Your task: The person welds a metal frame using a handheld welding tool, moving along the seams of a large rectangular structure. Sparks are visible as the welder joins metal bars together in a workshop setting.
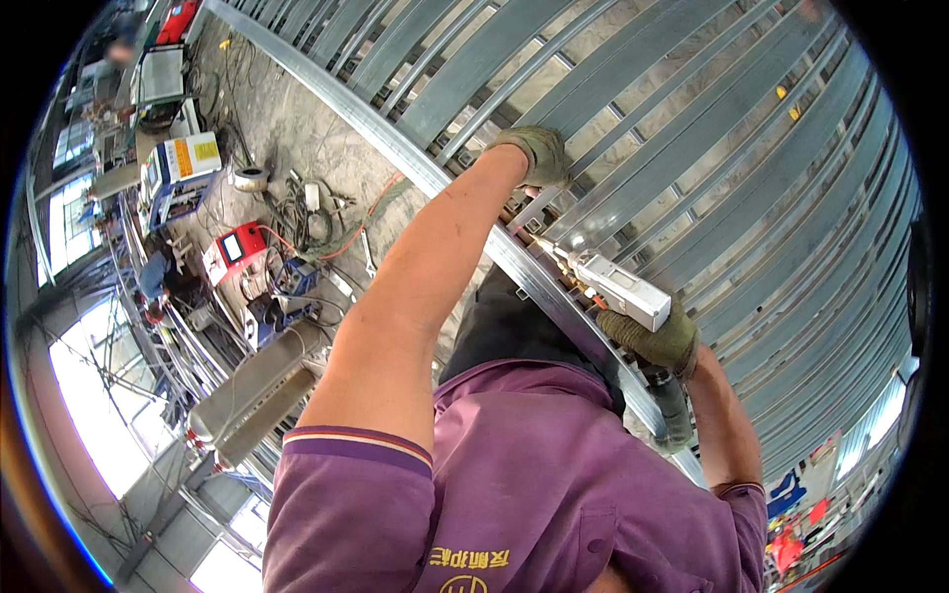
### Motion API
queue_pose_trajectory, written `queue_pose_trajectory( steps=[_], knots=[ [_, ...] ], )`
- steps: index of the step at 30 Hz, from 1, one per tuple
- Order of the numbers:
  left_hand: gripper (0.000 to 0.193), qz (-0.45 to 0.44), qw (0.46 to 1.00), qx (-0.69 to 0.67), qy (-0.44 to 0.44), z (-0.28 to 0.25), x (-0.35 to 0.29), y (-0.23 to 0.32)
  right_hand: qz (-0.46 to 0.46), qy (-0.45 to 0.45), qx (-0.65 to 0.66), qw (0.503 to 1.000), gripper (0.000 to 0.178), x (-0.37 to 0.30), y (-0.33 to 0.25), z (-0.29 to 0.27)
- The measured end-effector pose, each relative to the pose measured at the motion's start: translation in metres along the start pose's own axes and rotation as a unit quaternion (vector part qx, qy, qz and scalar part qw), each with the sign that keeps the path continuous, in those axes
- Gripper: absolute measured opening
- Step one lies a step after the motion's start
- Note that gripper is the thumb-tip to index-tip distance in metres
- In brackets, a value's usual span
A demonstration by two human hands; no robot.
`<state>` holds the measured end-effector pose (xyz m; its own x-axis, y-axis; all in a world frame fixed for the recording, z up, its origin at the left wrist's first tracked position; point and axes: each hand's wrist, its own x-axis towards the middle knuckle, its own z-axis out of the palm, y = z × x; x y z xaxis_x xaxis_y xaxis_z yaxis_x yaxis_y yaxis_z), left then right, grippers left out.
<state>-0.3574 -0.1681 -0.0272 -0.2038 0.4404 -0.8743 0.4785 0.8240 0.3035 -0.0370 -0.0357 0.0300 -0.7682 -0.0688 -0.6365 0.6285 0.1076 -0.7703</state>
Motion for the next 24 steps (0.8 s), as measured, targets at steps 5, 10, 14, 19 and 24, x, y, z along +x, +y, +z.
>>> queue_pose_trajectory(
  steps=[5,10,14,19,24],
  knots=[
    [0.044,-0.004,0.999,0.0,-0.035,-0.007,-0.002,0.003,0.029,0.013,0.027,0.999,0.049,-0.006,-0.004,0.007],
    [0.055,0.073,0.994,0.08,-0.009,0.005,0.012,-0.008,0.048,0.016,0.023,0.998,0.046,-0.003,-0.004,0.017],
    [0.065,0.096,0.981,0.151,0.079,0.006,0.021,-0.03,0.055,0.013,0.011,0.998,0.045,0.001,-0.011,0.022],
    [0.072,0.036,0.976,0.19,0.099,-0.059,-0.005,-0.039,0.003,0.043,0.027,0.999,0.044,0.005,-0.017,0.02],
    [0.066,0.037,0.97,0.23,0.074,-0.059,0.003,-0.055,0.019,0.013,-0.001,1.0,0.046,0.016,-0.051,0.011]
  ],
)
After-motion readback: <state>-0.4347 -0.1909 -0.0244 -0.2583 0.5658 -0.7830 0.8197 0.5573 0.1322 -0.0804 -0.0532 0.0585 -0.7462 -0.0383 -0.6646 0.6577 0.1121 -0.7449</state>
